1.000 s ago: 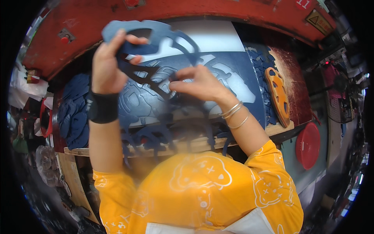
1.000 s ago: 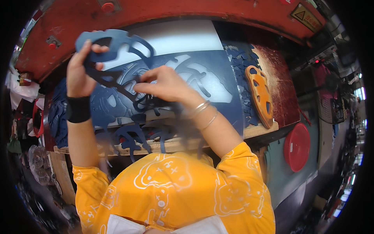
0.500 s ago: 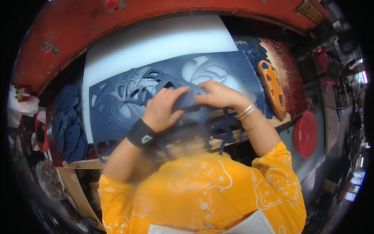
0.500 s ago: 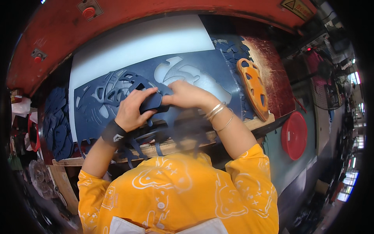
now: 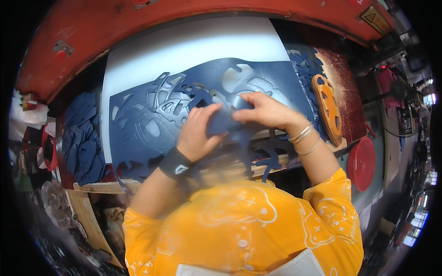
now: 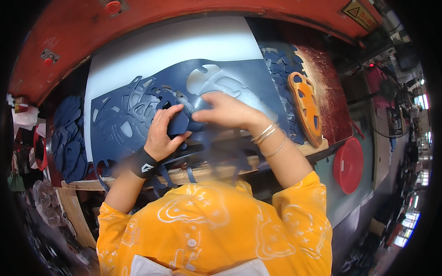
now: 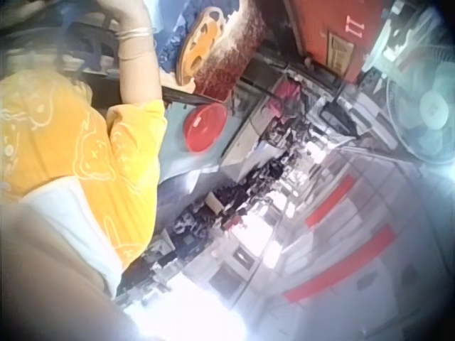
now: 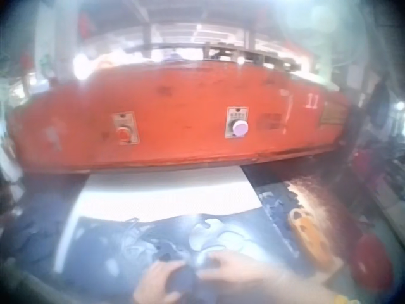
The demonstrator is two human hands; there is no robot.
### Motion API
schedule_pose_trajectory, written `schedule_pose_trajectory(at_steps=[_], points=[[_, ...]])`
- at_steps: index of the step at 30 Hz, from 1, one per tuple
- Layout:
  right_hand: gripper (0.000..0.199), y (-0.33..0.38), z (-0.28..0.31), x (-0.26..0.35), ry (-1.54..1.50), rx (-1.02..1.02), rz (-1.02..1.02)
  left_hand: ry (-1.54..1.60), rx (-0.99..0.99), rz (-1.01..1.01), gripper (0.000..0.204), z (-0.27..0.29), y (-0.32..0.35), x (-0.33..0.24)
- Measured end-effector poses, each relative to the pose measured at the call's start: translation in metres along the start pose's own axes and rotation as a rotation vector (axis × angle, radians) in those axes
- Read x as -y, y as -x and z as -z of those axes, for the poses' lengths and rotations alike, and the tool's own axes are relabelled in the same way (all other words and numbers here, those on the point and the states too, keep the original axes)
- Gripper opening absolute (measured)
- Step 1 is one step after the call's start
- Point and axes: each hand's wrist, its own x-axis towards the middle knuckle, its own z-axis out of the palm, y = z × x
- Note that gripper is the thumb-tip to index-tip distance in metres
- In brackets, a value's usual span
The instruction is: The person trims excess material from dark blue sandals using a cutting machine, then inspects and stacks the finished pieces. The person also handles plastic bags and places the trimmed sandals into them.
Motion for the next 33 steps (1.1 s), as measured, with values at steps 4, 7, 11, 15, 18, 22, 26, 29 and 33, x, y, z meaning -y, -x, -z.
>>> schedule_pose_trajectory(at_steps=[4, 7, 11, 15, 18, 22, 26, 29, 33], points=[[0.019, -0.009, 0.002, -0.015, -0.538, 0.269, 0.018, 0.001, -0.023, -0.011, 0.066, -0.003, 0.003, 0.002], [0.033, -0.01, -0.001, -0.025, -0.746, 0.346, 0.124, -0.009, -0.007, -0.052, 0.077, -0.003, 0.004, -0.001], [0.039, -0.003, -0.003, -0.024, -0.844, 0.38, 0.24, 0.01, 0.001, 0.01, 0.083, 0.005, -0.002, -0.007], [0.041, 0.002, -0.006, -0.015, -0.657, 0.208, 0.149, 0.17, 0.23, 0.05, 0.073, 0.021, -0.014, -0.002], [0.041, 0.005, -0.009, -0.013, -0.696, 0.204, 0.189, 0.568, 0.438, 0.123, 0.057, 0.039, -0.021, 0.01], [0.038, 0.008, -0.005, -0.006, -0.345, 0.048, 0.169, 0.737, -0.098, 0.29, 0.045, 0.078, -0.017, 0.02], [0.043, 0.01, -0.008, 0.025, 0.479, -0.49, 0.26, 1.049, -0.552, 0.31, 0.04, 0.112, -0.013, 0.017], [0.047, -0.001, -0.023, 0.059, 0.302, -0.481, 0.441, 1.024, -0.608, 0.328, 0.039, 0.108, -0.014, 0.008], [0.051, -0.042, -0.06, 0.084, 0.255, -0.518, 0.66, 0.987, -0.429, 0.249, 0.036, 0.089, -0.015, 0.0]])
